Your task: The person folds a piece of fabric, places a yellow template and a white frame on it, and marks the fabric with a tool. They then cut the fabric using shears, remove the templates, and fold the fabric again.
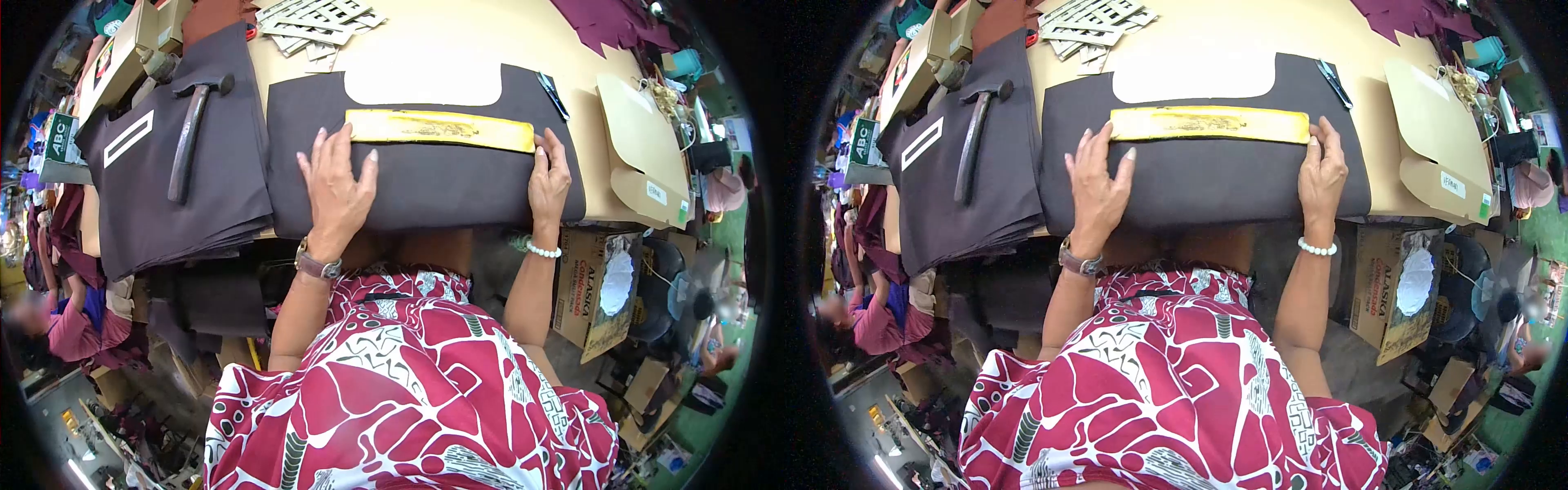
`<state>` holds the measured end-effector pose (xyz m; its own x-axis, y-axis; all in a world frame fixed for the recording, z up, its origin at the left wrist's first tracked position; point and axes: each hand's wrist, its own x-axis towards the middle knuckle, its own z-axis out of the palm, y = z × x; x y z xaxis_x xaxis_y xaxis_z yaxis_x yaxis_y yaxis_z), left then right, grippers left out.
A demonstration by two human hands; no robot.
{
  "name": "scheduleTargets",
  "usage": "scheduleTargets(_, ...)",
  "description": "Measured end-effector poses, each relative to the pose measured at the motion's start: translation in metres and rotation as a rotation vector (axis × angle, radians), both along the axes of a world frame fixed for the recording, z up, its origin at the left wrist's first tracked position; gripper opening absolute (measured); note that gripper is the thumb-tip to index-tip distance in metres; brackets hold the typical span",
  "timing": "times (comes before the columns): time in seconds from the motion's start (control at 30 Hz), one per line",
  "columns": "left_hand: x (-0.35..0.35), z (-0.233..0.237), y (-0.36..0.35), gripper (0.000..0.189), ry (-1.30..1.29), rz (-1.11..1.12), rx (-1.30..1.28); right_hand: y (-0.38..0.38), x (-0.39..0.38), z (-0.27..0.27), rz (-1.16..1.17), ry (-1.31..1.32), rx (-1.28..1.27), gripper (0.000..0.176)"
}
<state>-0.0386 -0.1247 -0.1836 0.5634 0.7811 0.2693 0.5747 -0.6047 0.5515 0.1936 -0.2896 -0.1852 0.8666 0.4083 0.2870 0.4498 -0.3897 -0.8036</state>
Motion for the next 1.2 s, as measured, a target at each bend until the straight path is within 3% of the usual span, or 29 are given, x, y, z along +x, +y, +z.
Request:
scheduleTargets(0.13, -0.02, -0.001, -0.006, 0.047, 0.05, 0.03, 0.065, 0.002, 0.004, -0.012, -0.015, -0.166, -0.037, 0.031)
scheduleTargets(0.43, -0.022, -0.018, -0.007, 0.04, 0.047, -0.027, 0.141, -0.001, 0.006, -0.016, 0.024, -0.053, 0.01, 0.027)
scheduleTargets(0.67, -0.017, -0.019, -0.009, 0.043, 0.143, 0.001, 0.204, -0.003, 0.008, -0.02, 0.067, -0.229, -0.17, 0.023)
scheduleTargets(1.2, -0.015, -0.013, -0.003, 0.044, 0.184, -0.023, 0.128, -0.002, 0.007, -0.021, 0.08, -0.288, -0.282, 0.026)
